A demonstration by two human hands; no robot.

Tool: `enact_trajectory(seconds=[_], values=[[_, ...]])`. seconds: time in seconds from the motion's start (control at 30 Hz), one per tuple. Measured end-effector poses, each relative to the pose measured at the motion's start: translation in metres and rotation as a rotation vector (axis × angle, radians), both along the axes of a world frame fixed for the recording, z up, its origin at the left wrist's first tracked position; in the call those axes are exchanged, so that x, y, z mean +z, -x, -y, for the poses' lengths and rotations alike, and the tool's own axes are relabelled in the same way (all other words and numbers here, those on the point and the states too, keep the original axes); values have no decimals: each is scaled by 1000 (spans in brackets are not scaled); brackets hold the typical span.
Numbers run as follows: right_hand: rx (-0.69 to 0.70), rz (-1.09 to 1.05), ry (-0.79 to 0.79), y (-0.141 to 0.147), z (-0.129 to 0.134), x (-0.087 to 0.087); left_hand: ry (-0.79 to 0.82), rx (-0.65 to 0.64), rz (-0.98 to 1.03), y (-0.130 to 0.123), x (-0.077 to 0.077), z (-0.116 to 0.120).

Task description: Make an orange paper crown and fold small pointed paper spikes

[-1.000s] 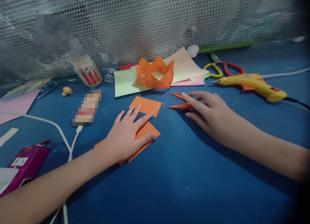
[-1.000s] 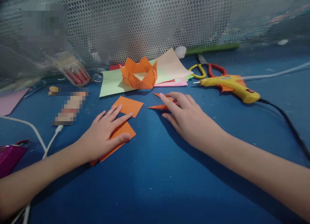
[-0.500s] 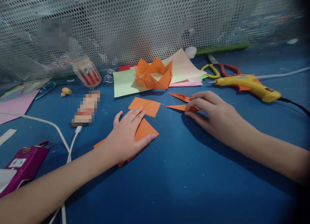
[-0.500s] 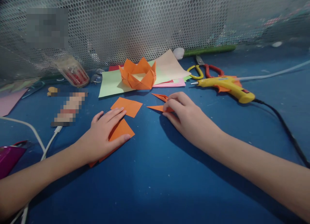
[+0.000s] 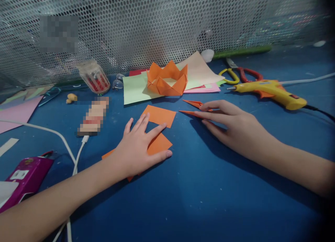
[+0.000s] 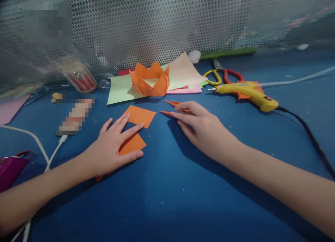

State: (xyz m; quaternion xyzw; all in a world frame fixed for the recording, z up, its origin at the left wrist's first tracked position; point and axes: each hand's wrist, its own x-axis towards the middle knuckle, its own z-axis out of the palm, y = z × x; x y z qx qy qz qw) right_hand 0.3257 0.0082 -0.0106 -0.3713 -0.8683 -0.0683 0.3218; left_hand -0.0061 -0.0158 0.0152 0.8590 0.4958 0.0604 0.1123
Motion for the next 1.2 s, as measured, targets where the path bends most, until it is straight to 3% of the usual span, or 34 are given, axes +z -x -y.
enact_trajectory(seconds=[0.5, 0.73, 0.93, 1.03, 1.2], values=[[72, 58, 34, 7, 1, 2, -71, -2, 35, -1, 1, 3], [34, 91, 123, -1, -7, -9, -346, -155, 167, 0, 1, 7], [12, 77, 115, -1, -4, -9, -579, -336, 437, -1, 6, 12], [62, 55, 98, 6, 6, -1, -491, -338, 565, -2, 8, 15], [252, -32, 46, 23, 31, 8, -183, -274, 732, -7, 7, 20]])
